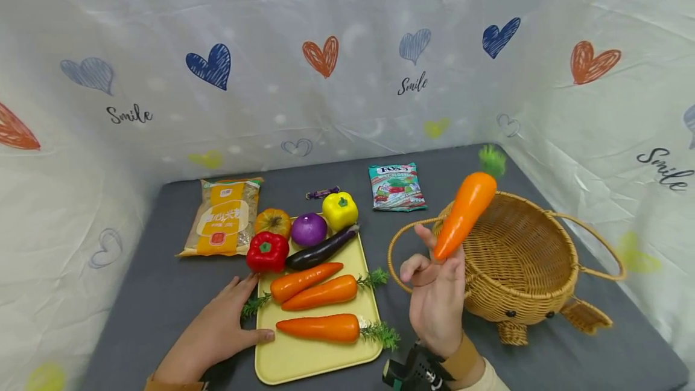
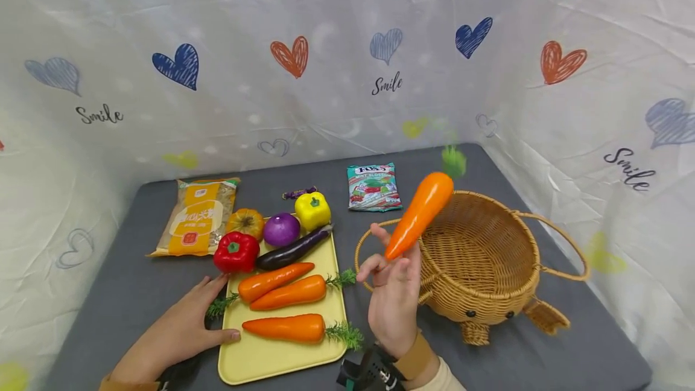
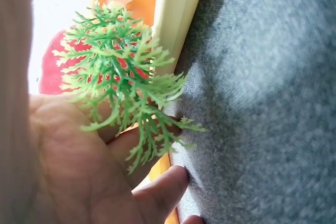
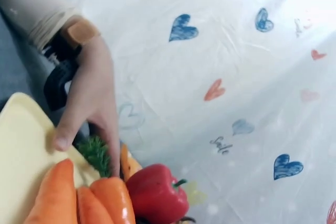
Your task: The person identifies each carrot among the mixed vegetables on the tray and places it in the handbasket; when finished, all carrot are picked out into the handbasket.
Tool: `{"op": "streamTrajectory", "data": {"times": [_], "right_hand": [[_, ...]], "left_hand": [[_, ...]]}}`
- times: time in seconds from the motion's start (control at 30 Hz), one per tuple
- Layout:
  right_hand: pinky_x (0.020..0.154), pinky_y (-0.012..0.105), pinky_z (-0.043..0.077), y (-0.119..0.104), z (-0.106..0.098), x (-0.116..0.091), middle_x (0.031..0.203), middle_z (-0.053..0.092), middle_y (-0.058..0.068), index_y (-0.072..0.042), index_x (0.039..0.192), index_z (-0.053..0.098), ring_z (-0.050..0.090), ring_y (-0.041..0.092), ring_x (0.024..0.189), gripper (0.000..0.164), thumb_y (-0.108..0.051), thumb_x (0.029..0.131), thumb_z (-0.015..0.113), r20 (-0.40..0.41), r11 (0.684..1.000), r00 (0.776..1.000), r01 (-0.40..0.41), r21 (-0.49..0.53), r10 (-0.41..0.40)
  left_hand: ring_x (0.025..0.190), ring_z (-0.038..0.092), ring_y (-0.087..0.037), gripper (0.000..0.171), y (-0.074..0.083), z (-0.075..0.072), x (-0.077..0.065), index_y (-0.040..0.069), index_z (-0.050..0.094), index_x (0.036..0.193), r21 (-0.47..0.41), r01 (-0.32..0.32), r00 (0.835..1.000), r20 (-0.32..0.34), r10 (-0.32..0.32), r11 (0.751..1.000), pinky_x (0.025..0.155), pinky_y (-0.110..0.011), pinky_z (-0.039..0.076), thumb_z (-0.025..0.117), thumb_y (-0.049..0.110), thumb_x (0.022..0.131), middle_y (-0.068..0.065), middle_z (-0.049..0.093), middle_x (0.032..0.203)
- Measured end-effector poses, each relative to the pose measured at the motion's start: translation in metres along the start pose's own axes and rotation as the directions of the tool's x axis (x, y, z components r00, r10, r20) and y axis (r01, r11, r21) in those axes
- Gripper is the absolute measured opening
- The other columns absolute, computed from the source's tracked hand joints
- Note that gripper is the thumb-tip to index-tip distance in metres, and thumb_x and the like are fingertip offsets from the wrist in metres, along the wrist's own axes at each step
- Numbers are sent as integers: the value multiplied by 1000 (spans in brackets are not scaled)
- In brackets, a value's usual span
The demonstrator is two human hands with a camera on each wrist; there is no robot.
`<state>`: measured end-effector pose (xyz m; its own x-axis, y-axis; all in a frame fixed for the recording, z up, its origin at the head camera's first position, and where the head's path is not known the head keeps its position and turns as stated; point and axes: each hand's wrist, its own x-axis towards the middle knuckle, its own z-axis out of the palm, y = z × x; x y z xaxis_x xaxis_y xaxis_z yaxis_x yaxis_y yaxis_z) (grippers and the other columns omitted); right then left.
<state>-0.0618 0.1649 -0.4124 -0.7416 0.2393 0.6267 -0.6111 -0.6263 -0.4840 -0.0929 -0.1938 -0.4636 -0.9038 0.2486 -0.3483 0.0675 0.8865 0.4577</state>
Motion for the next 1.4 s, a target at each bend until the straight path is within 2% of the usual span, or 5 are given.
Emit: {"op": "streamTrajectory", "data": {"times": [0.57,0.73,1.03,1.23,1.4], "right_hand": [[79,24,54,12,0,-13,147,56,17,0,164,31,59,15,78,50,-15,118,40,221,953,968,-47,-299,117],[70,28,56,19,3,-23,124,72,8,-3,144,62,60,14,76,38,-3,107,64,370,746,865,-6,-666,337],[85,32,58,30,4,-34,115,74,-9,-22,120,80,67,13,101,39,-41,87,90,505,212,504,529,-821,701],[65,27,51,30,0,-34,104,71,-9,-23,114,79,63,11,88,49,-47,74,94,370,54,478,554,-831,797],[56,21,38,29,3,-32,88,53,-11,-22,102,79,47,7,73,37,-42,72,91,416,81,546,533,-842,727]], "left_hand": [[154,21,-56,131,-1,-1,-2,2,34,167,5,-14,1000,4,14,1000,112,-80,31,87,74,71,-23,35,169],[155,20,-55,131,0,-2,-2,3,33,167,15,-7,1000,3,7,1000,112,-79,30,88,74,71,-22,34,169],[155,21,-55,132,4,-1,-3,1,34,166,25,-3,1000,0,3,1000,113,-78,30,87,75,70,-21,35,169],[155,22,-55,131,6,-1,-5,1,35,166,18,-2,1000,-1,2,1000,114,-78,29,87,75,71,-21,35,169],[155,22,-55,130,5,-2,-6,1,35,166,26,-20,1000,-10,20,999,114,-78,28,87,74,72,-21,35,169]]}}
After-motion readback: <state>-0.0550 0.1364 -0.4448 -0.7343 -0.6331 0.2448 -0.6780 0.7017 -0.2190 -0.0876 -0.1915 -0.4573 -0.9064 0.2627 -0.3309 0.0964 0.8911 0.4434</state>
